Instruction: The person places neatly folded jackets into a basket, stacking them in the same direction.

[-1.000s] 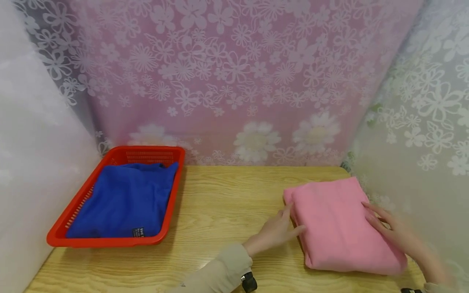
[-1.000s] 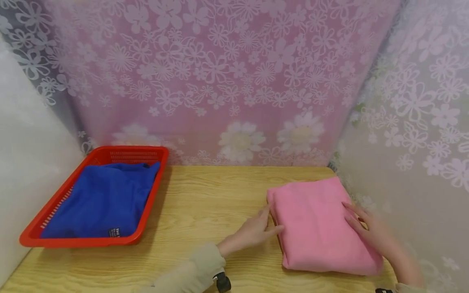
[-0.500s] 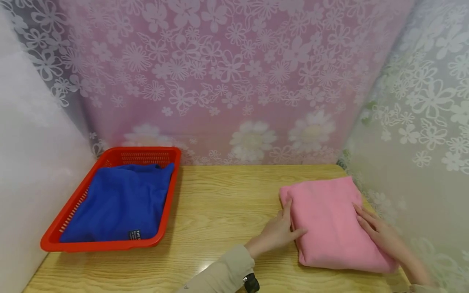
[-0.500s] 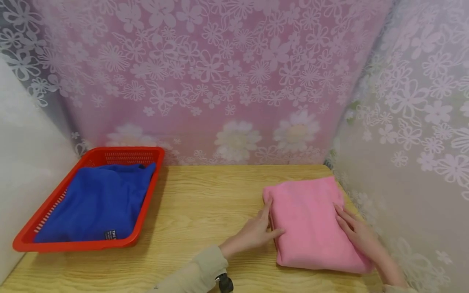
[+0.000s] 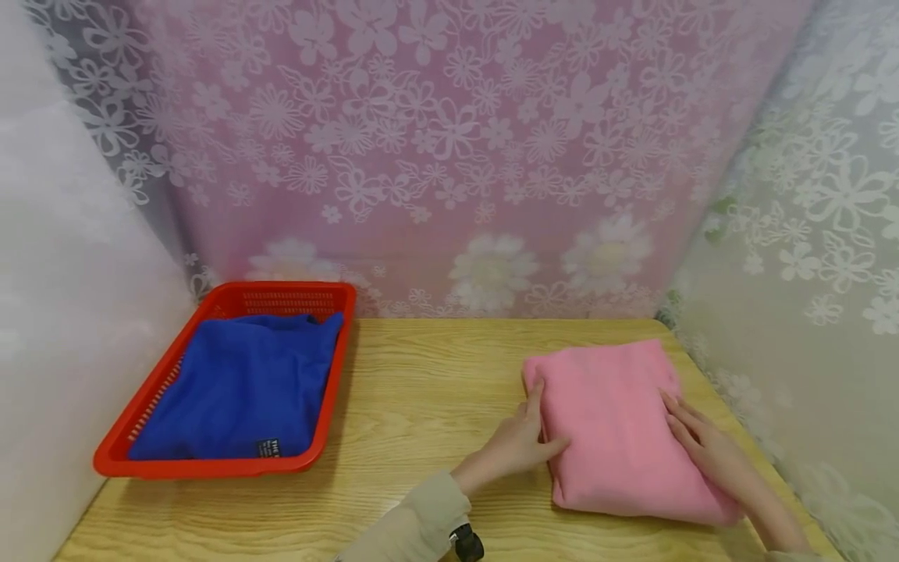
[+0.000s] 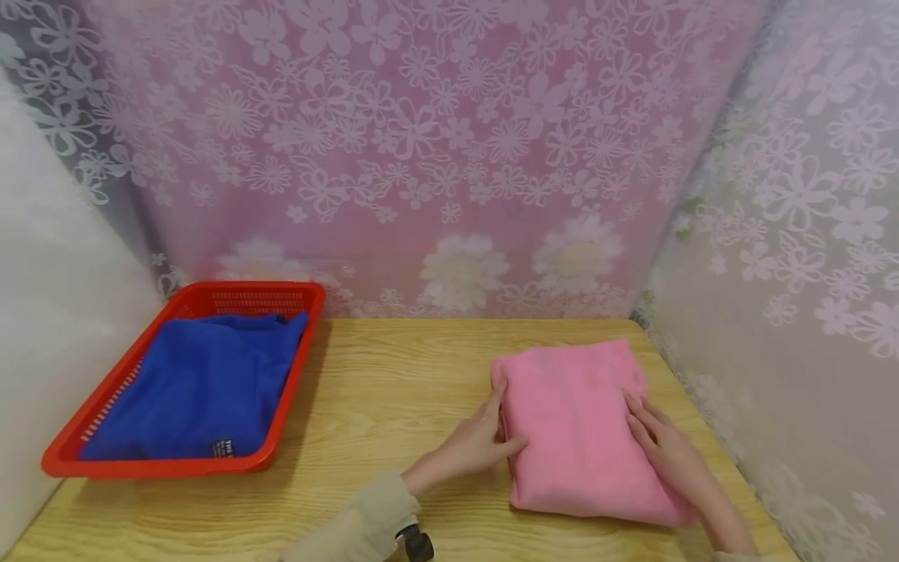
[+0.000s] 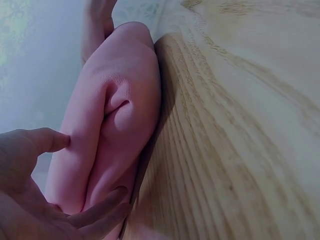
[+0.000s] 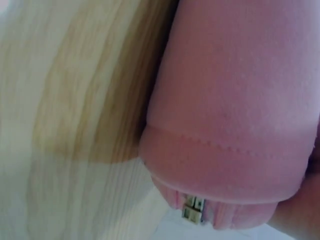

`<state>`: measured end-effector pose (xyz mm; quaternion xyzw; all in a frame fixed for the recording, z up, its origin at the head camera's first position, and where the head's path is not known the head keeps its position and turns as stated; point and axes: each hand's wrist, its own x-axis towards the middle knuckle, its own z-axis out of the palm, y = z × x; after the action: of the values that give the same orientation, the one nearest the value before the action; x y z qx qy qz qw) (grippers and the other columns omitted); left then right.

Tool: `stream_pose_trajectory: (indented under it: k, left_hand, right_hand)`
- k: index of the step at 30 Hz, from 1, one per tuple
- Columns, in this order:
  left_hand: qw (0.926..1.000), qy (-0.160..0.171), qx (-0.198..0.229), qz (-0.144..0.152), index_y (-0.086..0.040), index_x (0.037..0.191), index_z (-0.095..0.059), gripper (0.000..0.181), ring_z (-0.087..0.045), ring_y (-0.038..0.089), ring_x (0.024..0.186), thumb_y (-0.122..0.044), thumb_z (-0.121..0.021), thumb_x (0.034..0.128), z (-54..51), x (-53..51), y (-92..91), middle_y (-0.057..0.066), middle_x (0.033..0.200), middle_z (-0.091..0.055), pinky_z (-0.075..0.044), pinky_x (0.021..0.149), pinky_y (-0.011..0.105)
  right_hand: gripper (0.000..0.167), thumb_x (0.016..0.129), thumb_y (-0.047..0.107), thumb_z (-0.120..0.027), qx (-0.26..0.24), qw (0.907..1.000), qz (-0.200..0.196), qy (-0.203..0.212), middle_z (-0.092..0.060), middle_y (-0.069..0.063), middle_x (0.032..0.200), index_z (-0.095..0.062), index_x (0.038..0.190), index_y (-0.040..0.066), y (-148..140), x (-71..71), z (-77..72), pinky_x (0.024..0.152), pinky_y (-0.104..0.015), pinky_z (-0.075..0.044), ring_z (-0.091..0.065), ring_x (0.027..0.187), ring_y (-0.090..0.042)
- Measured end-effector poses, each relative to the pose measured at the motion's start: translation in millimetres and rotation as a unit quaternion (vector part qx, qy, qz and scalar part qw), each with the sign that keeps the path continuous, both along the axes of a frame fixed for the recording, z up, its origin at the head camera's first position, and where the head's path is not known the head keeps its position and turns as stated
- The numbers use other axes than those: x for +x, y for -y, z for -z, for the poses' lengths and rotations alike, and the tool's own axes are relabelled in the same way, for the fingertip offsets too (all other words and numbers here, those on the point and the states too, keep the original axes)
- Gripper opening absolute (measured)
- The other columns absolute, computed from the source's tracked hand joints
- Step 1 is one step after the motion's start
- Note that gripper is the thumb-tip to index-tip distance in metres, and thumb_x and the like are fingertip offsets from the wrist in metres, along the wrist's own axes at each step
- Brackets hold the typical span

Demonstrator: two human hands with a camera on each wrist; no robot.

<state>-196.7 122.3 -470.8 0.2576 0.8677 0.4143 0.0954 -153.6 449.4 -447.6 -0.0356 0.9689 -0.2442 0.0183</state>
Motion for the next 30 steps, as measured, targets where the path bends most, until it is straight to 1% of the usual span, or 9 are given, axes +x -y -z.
stream_pose_trajectory:
  k: [2,7,9,13,16,19,23,30]
  left_hand:
    - [1.0,-0.001,0.001,-0.003,-0.013,0.164,-0.003,0.099,-0.063,0.024,0.108,-0.046,-0.066,0.0963,-0.4,0.1,3.8,0.022,0.154,-0.042,-0.053,0.091,0.034]
    - [0.9997,-0.001,0.004,-0.023,-0.011,0.164,-0.005,0.095,-0.063,0.033,0.115,-0.048,-0.063,0.0982,-3.4,1.0,12.6,0.024,0.154,-0.042,-0.053,0.094,0.041]
    - [0.9995,0.002,0.011,-0.029,-0.01,0.164,-0.005,0.094,-0.061,0.035,0.119,-0.049,-0.061,0.0993,-3.7,0.6,16.6,0.024,0.154,-0.041,-0.052,0.096,0.044]
    - [0.999,0.013,0.025,-0.035,-0.009,0.164,-0.004,0.092,-0.053,0.037,0.132,-0.049,-0.058,0.1011,-3.7,-0.7,25.8,0.023,0.159,-0.035,-0.049,0.102,0.049]
    - [0.9986,0.017,0.028,-0.04,-0.01,0.164,-0.004,0.091,-0.051,0.037,0.133,-0.048,-0.058,0.1013,-3.9,-1.6,33.5,0.022,0.161,-0.032,-0.048,0.103,0.05]
    - [0.9983,0.014,0.031,-0.047,-0.009,0.164,-0.005,0.092,-0.055,0.039,0.129,-0.047,-0.059,0.1008,-4.2,-2.6,41.3,0.022,0.161,-0.031,-0.05,0.1,0.049]
    - [0.9978,0.014,0.035,-0.055,-0.008,0.164,-0.005,0.092,-0.057,0.04,0.126,-0.046,-0.06,0.1007,-5.0,-4.0,51.3,0.023,0.162,-0.03,-0.05,0.098,0.05]
    - [0.9963,0.014,0.043,-0.072,-0.006,0.163,-0.007,0.09,-0.045,0.04,0.139,-0.043,-0.06,0.1009,-3.7,-6.2,72.7,0.023,0.163,-0.026,-0.044,0.106,0.054]
  right_hand:
    - [0.06,0.111,0.039,-0.038,0.005,1.0,-0.002,-0.003,-0.024,-0.04,0.155,-0.022,0.162,0.011,4.6,-1.4,0.5,0.097,-0.078,-0.029,-0.027,0.133,-0.068]
    - [0.059,0.111,0.037,-0.039,0.01,0.9998,-0.005,-0.018,-0.027,-0.041,0.153,-0.025,0.161,0.009,18.6,-2.9,1.7,0.097,-0.078,-0.03,-0.03,0.133,-0.067]
    - [0.059,0.111,0.037,-0.038,0.012,0.9997,-0.005,-0.02,-0.028,-0.041,0.153,-0.026,0.161,0.009,25.1,-3.9,1.8,0.097,-0.078,-0.031,-0.031,0.132,-0.066]
    - [0.058,0.111,0.037,-0.038,0.016,0.9996,-0.005,-0.024,-0.03,-0.041,0.152,-0.027,0.16,0.008,38.5,-5.6,1.0,0.096,-0.078,-0.032,-0.033,0.131,-0.066]
    - [0.058,0.111,0.037,-0.037,0.017,0.9995,-0.006,-0.026,-0.03,-0.04,0.152,-0.028,0.16,0.007,48.0,-7.4,0.3,0.096,-0.077,-0.033,-0.034,0.131,-0.066]
    - [0.058,0.111,0.037,-0.037,0.02,0.9994,-0.007,-0.027,-0.03,-0.041,0.152,-0.029,0.159,0.006,57.6,-10.2,-0.3,0.097,-0.077,-0.033,-0.034,0.132,-0.065]
    - [0.056,0.111,0.035,-0.037,0.028,0.999,-0.009,-0.035,-0.031,-0.041,0.151,-0.032,0.158,0.003,70.8,-13.4,-1.1,0.098,-0.076,-0.034,-0.035,0.132,-0.064]
    - [0.054,0.111,0.031,-0.038,0.029,0.9984,-0.011,-0.048,-0.034,-0.042,0.149,-0.035,0.155,0.0,98.1,-18.8,-0.2,0.099,-0.075,-0.036,-0.038,0.133,-0.061]
